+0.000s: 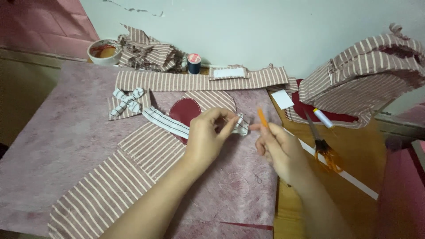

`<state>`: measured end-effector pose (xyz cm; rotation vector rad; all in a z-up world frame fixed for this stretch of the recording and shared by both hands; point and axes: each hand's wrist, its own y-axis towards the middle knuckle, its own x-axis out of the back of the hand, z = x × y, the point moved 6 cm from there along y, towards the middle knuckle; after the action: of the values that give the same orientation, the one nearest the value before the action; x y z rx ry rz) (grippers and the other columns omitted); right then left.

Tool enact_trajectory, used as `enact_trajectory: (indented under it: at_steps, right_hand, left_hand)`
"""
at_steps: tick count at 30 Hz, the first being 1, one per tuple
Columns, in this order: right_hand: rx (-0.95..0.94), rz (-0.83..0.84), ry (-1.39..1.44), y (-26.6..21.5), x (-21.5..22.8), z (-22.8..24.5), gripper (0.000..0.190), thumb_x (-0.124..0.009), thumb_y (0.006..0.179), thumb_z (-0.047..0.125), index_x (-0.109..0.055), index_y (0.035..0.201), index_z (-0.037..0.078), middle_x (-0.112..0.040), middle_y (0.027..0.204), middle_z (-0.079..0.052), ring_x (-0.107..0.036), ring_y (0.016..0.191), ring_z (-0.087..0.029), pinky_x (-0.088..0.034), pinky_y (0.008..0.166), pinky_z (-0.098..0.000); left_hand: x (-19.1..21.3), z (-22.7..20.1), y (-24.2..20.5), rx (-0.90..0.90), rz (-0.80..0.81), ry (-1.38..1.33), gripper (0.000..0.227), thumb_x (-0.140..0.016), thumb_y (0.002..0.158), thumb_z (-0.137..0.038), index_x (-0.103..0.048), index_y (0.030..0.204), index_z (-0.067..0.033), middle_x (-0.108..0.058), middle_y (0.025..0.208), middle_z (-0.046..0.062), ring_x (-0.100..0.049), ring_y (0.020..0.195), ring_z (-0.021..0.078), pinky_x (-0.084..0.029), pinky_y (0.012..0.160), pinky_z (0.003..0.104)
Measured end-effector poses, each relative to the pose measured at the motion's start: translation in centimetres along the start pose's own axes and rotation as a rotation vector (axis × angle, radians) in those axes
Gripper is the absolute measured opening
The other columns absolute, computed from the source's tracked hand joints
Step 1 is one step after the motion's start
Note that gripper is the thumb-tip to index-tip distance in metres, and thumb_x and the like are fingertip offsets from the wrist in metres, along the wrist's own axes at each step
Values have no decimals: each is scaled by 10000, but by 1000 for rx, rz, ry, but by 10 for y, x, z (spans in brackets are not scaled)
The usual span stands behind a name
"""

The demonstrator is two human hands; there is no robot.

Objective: Hand-sewing and assembling small fabric components to create a structure, using a needle, thread, scissors, and a pencil.

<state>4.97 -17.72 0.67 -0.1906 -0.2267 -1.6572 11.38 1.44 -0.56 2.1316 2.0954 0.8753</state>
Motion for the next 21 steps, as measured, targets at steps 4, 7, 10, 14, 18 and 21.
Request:
enact_trajectory:
  at_steps: [4,7,10,14,18,21]
  right_hand:
    - [177,231,-59,-3,-14,5,417,-450,1114,244,-682,1370,11,-664,586,-136,-486,515,-145,-454,475,-251]
    - [222,309,-18,-6,-20,14,404,-424,1119,214,-618,1413,17,-646,544,-116,-475,456,-131,-423,437,-234]
    - [239,307,-30,-4,-19,15,375,-420,1121,194,-637,1372,20,-644,539,-109,-470,428,-126,-409,417,-230]
    - [227,275,0,-1,-18,7,358,-419,1133,200,-632,1368,34,-626,555,-107,-457,433,-122,-396,410,-226]
    - [88,301,-67,-3,-17,5,364,-457,1117,249,-666,1371,93,-610,683,-62,-601,636,-160,-522,638,-305]
    - [141,276,-33,0,-14,4,364,-482,1117,226,-673,1381,61,-608,713,-51,-608,653,-165,-550,669,-298]
  left_hand:
    - [17,-7,3,-106,-128,-5,79,-872,913,-209,-814,954,-176,-796,803,14,-784,786,241,-631,755,350]
    - [18,-16,1,-136,-171,-30,116,-873,918,-193,-803,1003,-158,-794,816,31,-779,779,254,-630,758,369]
    - [23,-34,-1,-186,-175,-81,238,-846,941,-153,-780,1170,-166,-801,876,61,-775,788,267,-640,780,405]
    - [19,-35,-6,-351,-67,-69,270,-815,954,-121,-808,1218,-178,-801,967,100,-769,913,369,-622,857,477]
    - [12,-30,-5,-359,49,-36,321,-748,1021,-148,-734,1341,-131,-779,1103,40,-703,1011,208,-546,951,390]
    - [12,-22,-1,-261,18,-76,149,-760,1001,-140,-813,1140,-130,-779,1041,22,-696,946,184,-576,773,308]
